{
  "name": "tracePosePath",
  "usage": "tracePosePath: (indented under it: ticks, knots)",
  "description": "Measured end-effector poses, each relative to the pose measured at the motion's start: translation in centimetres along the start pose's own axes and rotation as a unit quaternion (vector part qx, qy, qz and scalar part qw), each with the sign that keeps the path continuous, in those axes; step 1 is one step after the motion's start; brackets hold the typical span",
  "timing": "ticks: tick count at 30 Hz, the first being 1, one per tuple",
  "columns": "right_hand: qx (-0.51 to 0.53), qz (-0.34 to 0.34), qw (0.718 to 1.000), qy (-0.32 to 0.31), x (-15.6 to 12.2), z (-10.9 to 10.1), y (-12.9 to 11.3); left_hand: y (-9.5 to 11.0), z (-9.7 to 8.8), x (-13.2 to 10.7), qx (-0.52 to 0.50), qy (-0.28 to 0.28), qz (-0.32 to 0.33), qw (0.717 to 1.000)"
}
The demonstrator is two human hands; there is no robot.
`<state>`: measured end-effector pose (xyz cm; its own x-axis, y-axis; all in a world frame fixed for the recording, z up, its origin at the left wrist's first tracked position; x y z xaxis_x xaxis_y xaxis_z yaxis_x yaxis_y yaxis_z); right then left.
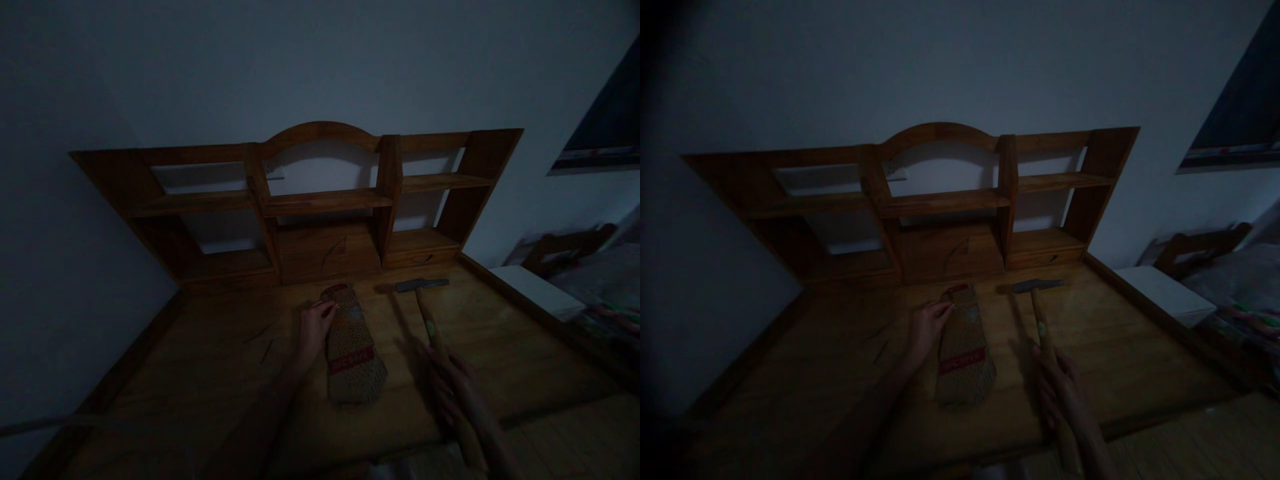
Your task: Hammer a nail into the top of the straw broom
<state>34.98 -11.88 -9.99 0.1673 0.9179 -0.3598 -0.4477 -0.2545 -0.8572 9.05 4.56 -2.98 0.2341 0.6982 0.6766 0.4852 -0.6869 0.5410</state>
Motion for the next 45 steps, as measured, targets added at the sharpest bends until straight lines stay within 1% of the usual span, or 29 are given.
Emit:
tracePosePath:
  ticks: [5,7,10,13,17,18,19,21,23,24,25,26,28,29,31,33,35,37,39,41,43,45]
  knots:
    - [-0.016,-0.006,1.000,0.011,-0.3,0.3,-0.2,-0.1,0.0,-0.1,-0.019,-0.002,0.011,1.000]
    - [-0.018,-0.010,1.000,0.005,-0.2,0.3,-0.2,0.0,0.0,-0.1,-0.022,-0.004,0.015,1.000]
    - [-0.019,-0.004,1.000,0.004,-0.1,0.3,0.0,0.2,0.0,0.0,-0.014,-0.005,0.003,1.000]
    - [-0.031,-0.004,0.999,0.025,-0.2,0.5,-0.1,0.3,-0.1,0.0,-0.006,-0.008,-0.007,1.000]
    - [-0.075,-0.017,0.995,0.063,-1.1,1.7,-1.5,0.4,-0.1,0.1,-0.009,-0.012,0.013,1.000]
    - [-0.094,-0.027,0.993,0.060,-1.5,2.3,-2.2,0.5,-0.2,0.2,-0.010,-0.013,0.013,1.000]
    - [-0.132,-0.037,0.989,0.061,-2.0,2.9,-3.0,0.5,-0.2,0.2,-0.009,-0.015,0.011,1.000]
    - [-0.255,-0.086,0.962,0.041,-3.0,4.5,-5.0,0.6,-0.3,0.3,-0.005,-0.019,0.003,1.000]
    - [-0.326,-0.118,0.934,0.088,-4.0,5.4,-7.0,0.7,-0.3,0.4,-0.006,-0.022,-0.005,1.000]
    - [-0.361,-0.115,0.921,0.090,-4.5,6.0,-7.7,0.8,-0.3,0.4,-0.009,-0.024,-0.009,1.000]
    - [-0.409,-0.106,0.904,0.070,-4.8,7.0,-8.1,0.8,-0.3,0.5,-0.010,-0.025,-0.010,1.000]
    - [-0.436,-0.111,0.891,0.059,-5.3,7.9,-8.7,0.7,-0.3,0.5,-0.010,-0.027,-0.010,1.000]
    - [-0.473,-0.132,0.871,0.031,-6.1,9.7,-9.6,0.5,-0.1,0.4,-0.005,-0.031,-0.006,0.999]
    - [-0.485,-0.135,0.864,0.027,-6.4,10.4,-9.9,0.3,0.0,0.3,-0.007,-0.032,-0.003,0.999]
    - [-0.500,-0.136,0.855,0.011,-6.8,11.6,-10.3,0.0,0.1,0.2,-0.018,-0.032,0.006,0.999]
    - [-0.506,-0.144,0.850,0.001,-7.0,12.3,-10.8,-0.1,0.1,0.2,-0.023,-0.031,0.013,0.999]
    - [-0.514,-0.161,0.842,-0.001,-7.2,12.8,-11.2,0.2,-0.1,0.2,-0.012,-0.036,0.018,0.999]
    - [-0.536,-0.174,0.826,-0.004,-7.2,13.1,-11.6,0.6,-0.2,0.3,0.002,-0.044,0.019,0.999]
    - [-0.552,-0.173,0.815,-0.017,-7.2,13.4,-11.6,0.9,-0.4,0.4,0.005,-0.051,0.009,0.999]
    - [-0.555,-0.155,0.817,-0.024,-7.1,13.5,-11.3,0.9,-0.4,0.5,0.006,-0.052,-0.007,0.999]
    - [-0.545,-0.133,0.827,-0.021,-6.9,13.4,-10.7,0.8,-0.2,0.5,0.012,-0.053,-0.011,0.998]
    - [-0.535,-0.143,0.832,-0.018,-6.7,13.4,-10.0,0.5,-0.1,0.5,0.008,-0.054,-0.016,0.998]
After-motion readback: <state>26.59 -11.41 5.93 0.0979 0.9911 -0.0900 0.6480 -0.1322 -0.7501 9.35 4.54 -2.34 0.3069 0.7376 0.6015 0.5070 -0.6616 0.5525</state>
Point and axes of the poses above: each hand's wrist, its own x-axis towards the middle knuckle, its own z-axis out of the palm, y = z × x, the point moved 6 cm from there along x, towards the middle knuckle, and after that the axes turned 8 degrees about z, right-handed, at the moved point
